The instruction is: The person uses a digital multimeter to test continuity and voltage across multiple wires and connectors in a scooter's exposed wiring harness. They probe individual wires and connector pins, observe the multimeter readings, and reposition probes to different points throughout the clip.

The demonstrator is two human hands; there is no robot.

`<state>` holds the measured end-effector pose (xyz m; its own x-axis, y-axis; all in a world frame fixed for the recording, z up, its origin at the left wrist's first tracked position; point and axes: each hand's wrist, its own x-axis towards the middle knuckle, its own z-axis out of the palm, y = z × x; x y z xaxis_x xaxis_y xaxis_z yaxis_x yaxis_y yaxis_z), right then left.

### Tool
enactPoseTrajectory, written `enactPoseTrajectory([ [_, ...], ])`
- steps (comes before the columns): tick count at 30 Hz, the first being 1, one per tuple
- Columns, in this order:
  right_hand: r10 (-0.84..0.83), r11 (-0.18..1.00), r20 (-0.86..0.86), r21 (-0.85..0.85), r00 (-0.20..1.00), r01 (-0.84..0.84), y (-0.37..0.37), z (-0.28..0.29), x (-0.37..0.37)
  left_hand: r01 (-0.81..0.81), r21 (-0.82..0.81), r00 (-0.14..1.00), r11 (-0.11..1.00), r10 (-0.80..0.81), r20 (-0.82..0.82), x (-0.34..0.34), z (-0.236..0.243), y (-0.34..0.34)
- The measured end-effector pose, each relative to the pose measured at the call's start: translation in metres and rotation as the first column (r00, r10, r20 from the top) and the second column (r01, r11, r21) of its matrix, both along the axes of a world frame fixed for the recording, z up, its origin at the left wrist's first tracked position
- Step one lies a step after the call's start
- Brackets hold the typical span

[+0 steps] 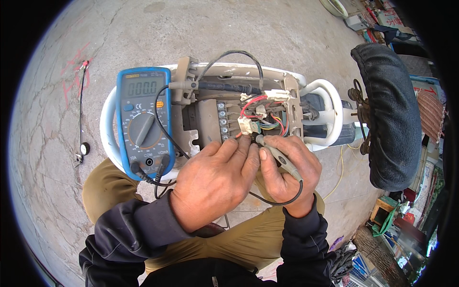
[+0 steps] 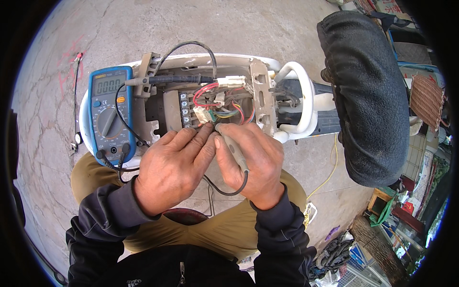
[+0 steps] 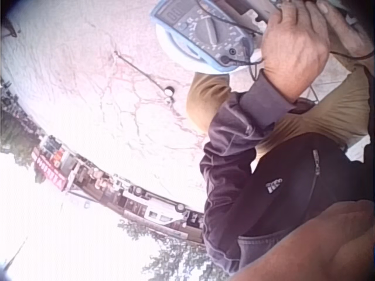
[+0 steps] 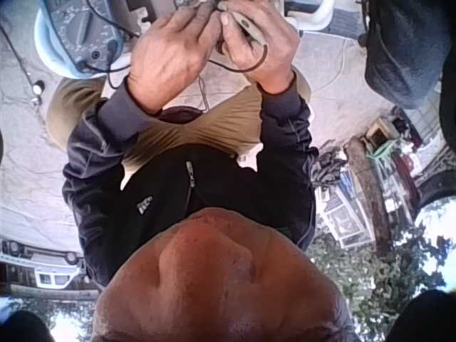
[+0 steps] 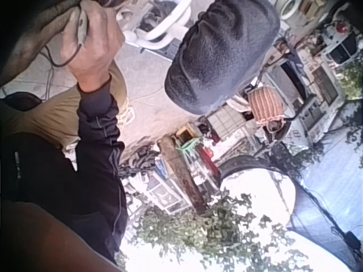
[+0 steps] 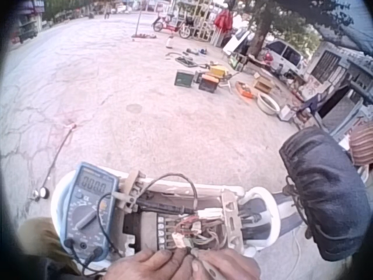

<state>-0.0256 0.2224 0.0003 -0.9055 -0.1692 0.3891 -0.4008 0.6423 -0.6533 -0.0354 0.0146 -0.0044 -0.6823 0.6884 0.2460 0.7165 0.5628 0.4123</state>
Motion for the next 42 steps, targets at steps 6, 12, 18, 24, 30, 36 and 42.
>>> enactPoseTrajectory([
  [6, 0.014, 1.000, 0.034, 0.006, 0.999, -0.014, 0.0004, 0.0030, 0.0017, 0.001, 0.001, 1.000, 1.000, -0.001, 0.000, 0.0003, 0.0001, -0.0009],
  [12, 0.014, 1.000, 0.046, 0.013, 0.999, -0.015, 0.0002, 0.0044, 0.0025, 0.001, 0.000, 1.000, 1.000, -0.001, -0.003, 0.0004, -0.0001, -0.0010],
  [18, 0.018, 1.000, 0.038, 0.009, 0.999, -0.018, 0.0005, 0.0036, 0.0024, 0.000, -0.001, 1.000, 1.000, 0.000, 0.011, 0.0007, 0.0006, -0.0010],
  [24, 0.020, 1.000, -0.024, 0.002, 1.000, -0.020, -0.0029, -0.0014, -0.0013, -0.001, 0.003, 1.000, 1.000, 0.001, 0.000, 0.0005, 0.0007, -0.0003],
  [30, 0.021, 0.999, -0.022, 0.026, 1.000, -0.021, -0.0060, -0.0001, -0.0027, -0.002, 0.011, 1.000, 1.000, 0.002, -0.010, 0.0000, 0.0003, 0.0005],
  [36, 0.019, 1.000, -0.023, 0.024, 1.000, -0.018, -0.0080, 0.0004, -0.0041, -0.002, 0.009, 1.000, 1.000, 0.002, -0.008, 0.0002, 0.0000, 0.0006],
  [42, 0.019, 1.000, -0.025, 0.025, 1.000, -0.018, -0.0084, 0.0004, -0.0041, -0.005, 0.006, 1.000, 1.000, 0.005, -0.001, 0.0007, -0.0001, 0.0005],
])
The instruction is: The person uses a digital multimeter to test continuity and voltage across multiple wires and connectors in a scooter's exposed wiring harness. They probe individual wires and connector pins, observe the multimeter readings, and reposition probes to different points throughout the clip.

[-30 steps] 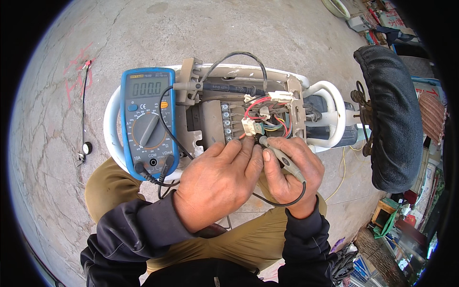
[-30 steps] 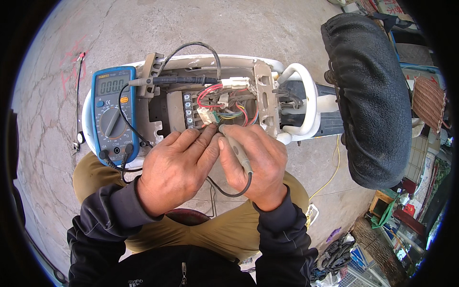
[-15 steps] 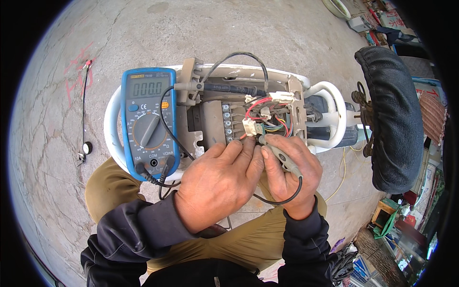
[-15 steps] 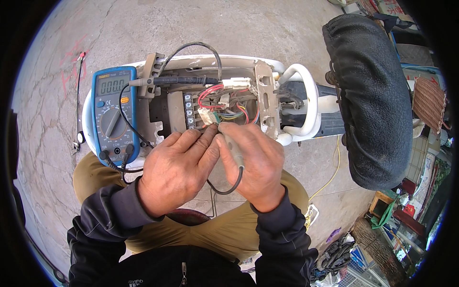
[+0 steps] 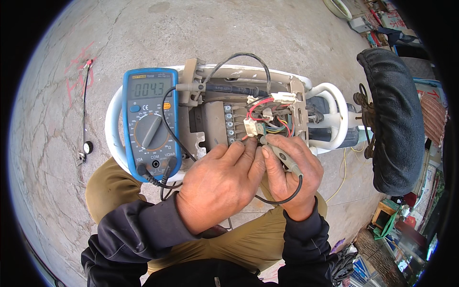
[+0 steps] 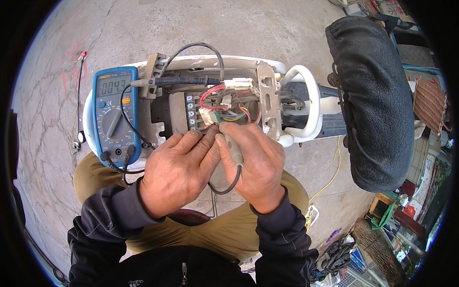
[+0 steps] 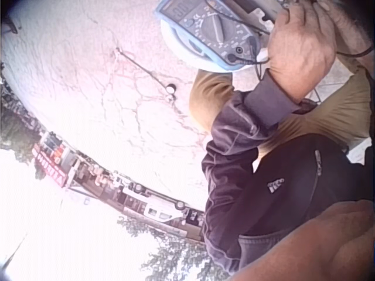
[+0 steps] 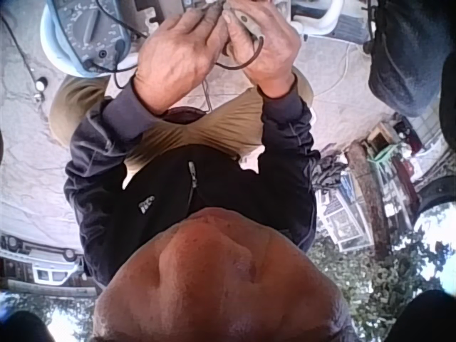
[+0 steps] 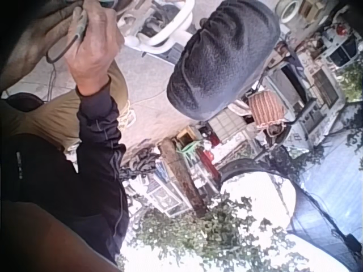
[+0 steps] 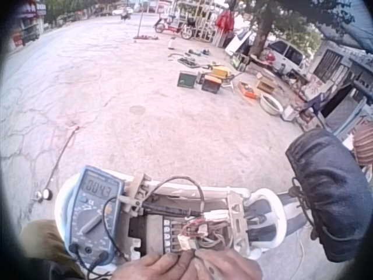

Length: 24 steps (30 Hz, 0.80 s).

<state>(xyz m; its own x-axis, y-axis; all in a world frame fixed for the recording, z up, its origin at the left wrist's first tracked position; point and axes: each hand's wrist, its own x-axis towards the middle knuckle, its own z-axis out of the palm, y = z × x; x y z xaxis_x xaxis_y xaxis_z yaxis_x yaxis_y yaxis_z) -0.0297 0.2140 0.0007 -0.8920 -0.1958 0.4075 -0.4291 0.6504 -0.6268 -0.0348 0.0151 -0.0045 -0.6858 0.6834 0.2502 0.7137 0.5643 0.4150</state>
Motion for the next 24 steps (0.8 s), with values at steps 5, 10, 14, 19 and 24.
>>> enactPoseTrajectory([
  [5, 0.001, 1.000, -0.007, 0.014, 1.000, -0.001, 0.0006, -0.0004, 0.0003, 0.004, -0.005, 1.000, 1.000, -0.004, 0.000, 0.0002, 0.0000, -0.0004],
  [10, -0.003, 1.000, -0.005, 0.012, 1.000, 0.003, 0.0006, -0.0008, 0.0006, 0.007, -0.008, 1.000, 1.000, -0.007, 0.000, 0.0002, 0.0001, -0.0004],
  [14, -0.010, 1.000, 0.005, 0.011, 1.000, 0.010, -0.0001, 0.0007, 0.0011, 0.009, -0.015, 1.000, 1.000, -0.009, -0.005, 0.0000, -0.0002, -0.0006],
  [19, -0.053, 0.999, 0.110, 0.003, 0.993, 0.053, -0.0013, 0.0062, 0.0065, 0.008, -0.012, 1.000, 1.000, -0.008, -0.016, 0.0001, -0.0007, -0.0008],
  [24, -0.054, 0.998, 0.073, -0.012, 0.996, 0.055, -0.0008, 0.0035, 0.0045, 0.005, -0.008, 1.000, 1.000, -0.005, -0.015, 0.0002, -0.0008, -0.0004],
])
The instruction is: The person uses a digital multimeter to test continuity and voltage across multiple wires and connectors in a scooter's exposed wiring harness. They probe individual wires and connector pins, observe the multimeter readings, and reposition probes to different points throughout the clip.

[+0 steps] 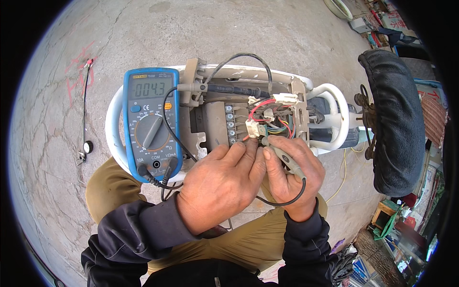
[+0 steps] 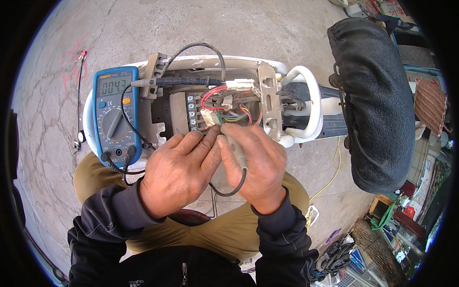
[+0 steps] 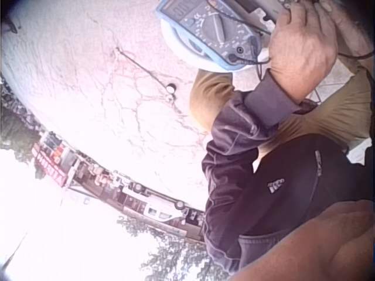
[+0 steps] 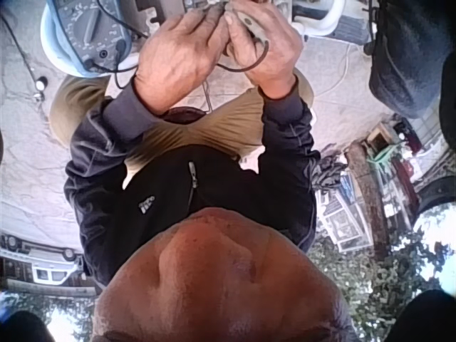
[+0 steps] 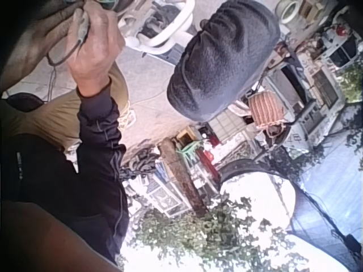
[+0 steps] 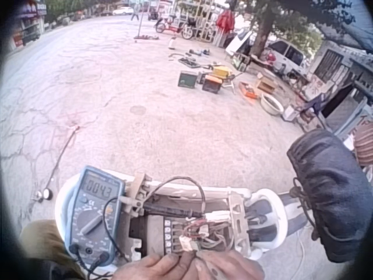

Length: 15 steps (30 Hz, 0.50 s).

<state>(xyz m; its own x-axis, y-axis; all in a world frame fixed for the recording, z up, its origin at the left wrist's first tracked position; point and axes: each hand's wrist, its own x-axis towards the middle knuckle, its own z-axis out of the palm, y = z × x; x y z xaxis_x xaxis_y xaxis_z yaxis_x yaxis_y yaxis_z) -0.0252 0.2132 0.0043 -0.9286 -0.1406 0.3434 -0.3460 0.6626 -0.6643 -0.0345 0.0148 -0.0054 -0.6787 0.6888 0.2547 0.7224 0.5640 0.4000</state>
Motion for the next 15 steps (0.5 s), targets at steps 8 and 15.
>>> enactPoseTrajectory([
  [8, -0.045, 0.999, -0.013, -0.010, 0.999, 0.045, 0.0005, -0.0010, 0.0008, -0.010, 0.003, 1.000, 1.000, 0.010, 0.017, 0.0005, 0.0007, -0.0003],
  [15, -0.035, 0.999, 0.021, 0.007, 0.999, 0.035, -0.0005, -0.0010, -0.0014, -0.012, -0.007, 1.000, 1.000, 0.012, 0.023, 0.0012, 0.0013, 0.0001],
])
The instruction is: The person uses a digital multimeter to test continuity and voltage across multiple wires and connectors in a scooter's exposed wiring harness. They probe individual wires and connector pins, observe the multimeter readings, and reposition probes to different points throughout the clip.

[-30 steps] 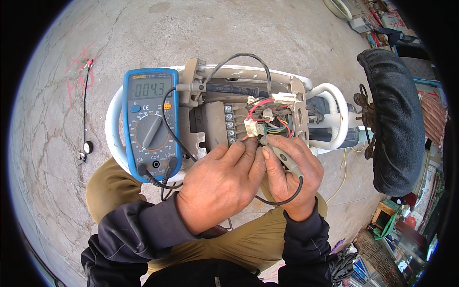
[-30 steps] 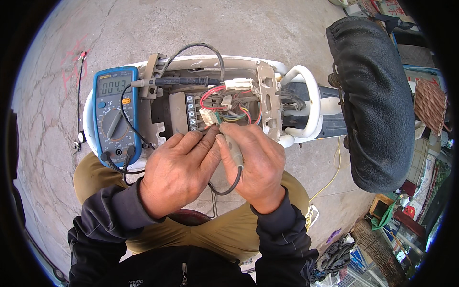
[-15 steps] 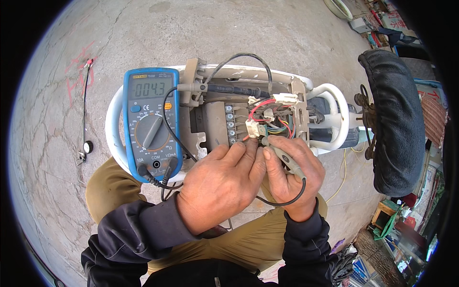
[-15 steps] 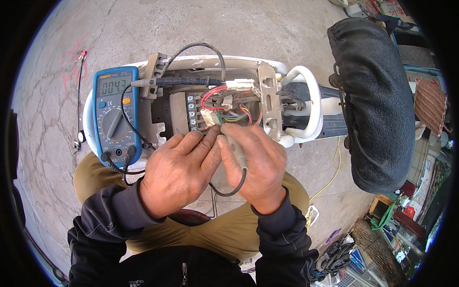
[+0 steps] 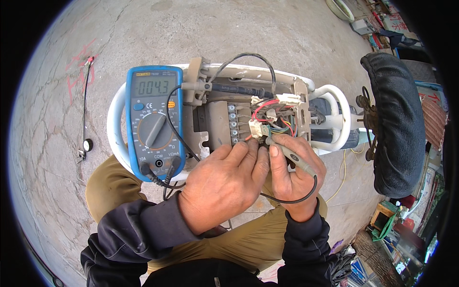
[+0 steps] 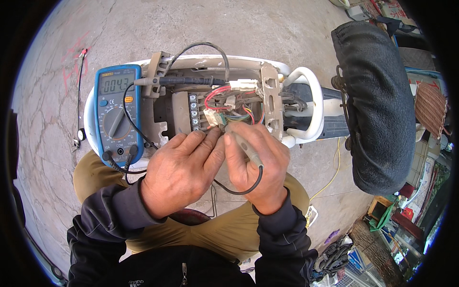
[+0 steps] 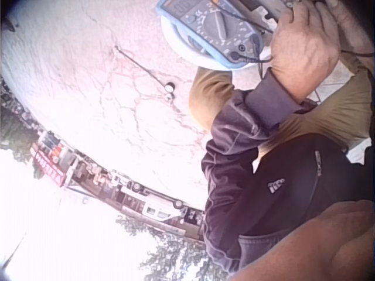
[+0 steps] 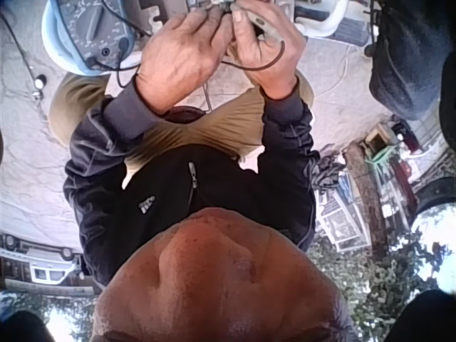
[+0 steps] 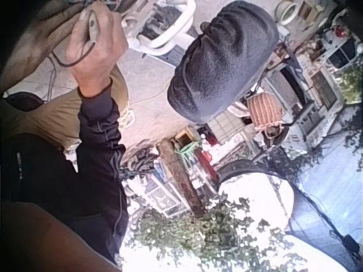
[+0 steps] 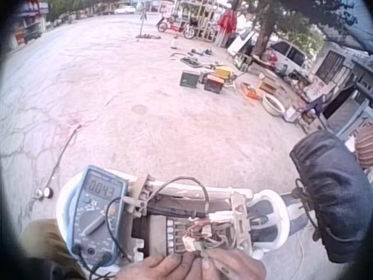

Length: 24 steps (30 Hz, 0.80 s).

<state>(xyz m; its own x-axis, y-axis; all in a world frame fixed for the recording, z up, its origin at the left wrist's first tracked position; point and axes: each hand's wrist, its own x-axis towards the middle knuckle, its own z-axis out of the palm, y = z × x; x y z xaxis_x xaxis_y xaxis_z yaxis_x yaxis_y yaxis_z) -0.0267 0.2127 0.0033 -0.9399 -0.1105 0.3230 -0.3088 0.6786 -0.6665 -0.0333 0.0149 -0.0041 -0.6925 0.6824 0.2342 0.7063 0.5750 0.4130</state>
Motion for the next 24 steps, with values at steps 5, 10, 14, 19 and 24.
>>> enactPoseTrajectory([
  [5, -0.002, 1.000, -0.014, 0.031, 1.000, 0.002, 0.000, -0.001, 0.002, 0.000, -0.009, 1.000, 1.000, 0.000, 0.001, 0.000, 0.000, 0.000],
  [10, 0.001, 0.999, -0.030, 0.039, 1.000, 0.000, 0.000, -0.003, 0.001, 0.006, 0.003, 1.000, 1.000, -0.006, 0.007, 0.000, -0.001, 0.000],
  [14, 0.000, 0.999, -0.063, 0.052, 0.998, 0.003, 0.001, -0.006, 0.002, 0.015, -0.001, 1.000, 1.000, -0.015, -0.007, -0.001, -0.001, -0.001],
  [19, 0.017, 0.999, -0.079, 0.041, 0.997, -0.014, 0.004, -0.011, 0.003, 0.021, 0.003, 1.000, 1.000, -0.021, -0.007, -0.003, 0.001, 0.000],
  [24, -0.026, 0.998, -0.041, -0.057, 0.999, 0.023, 0.002, -0.005, 0.006, 0.025, 0.005, 1.000, 1.000, -0.025, 0.015, -0.004, 0.003, -0.001],
])
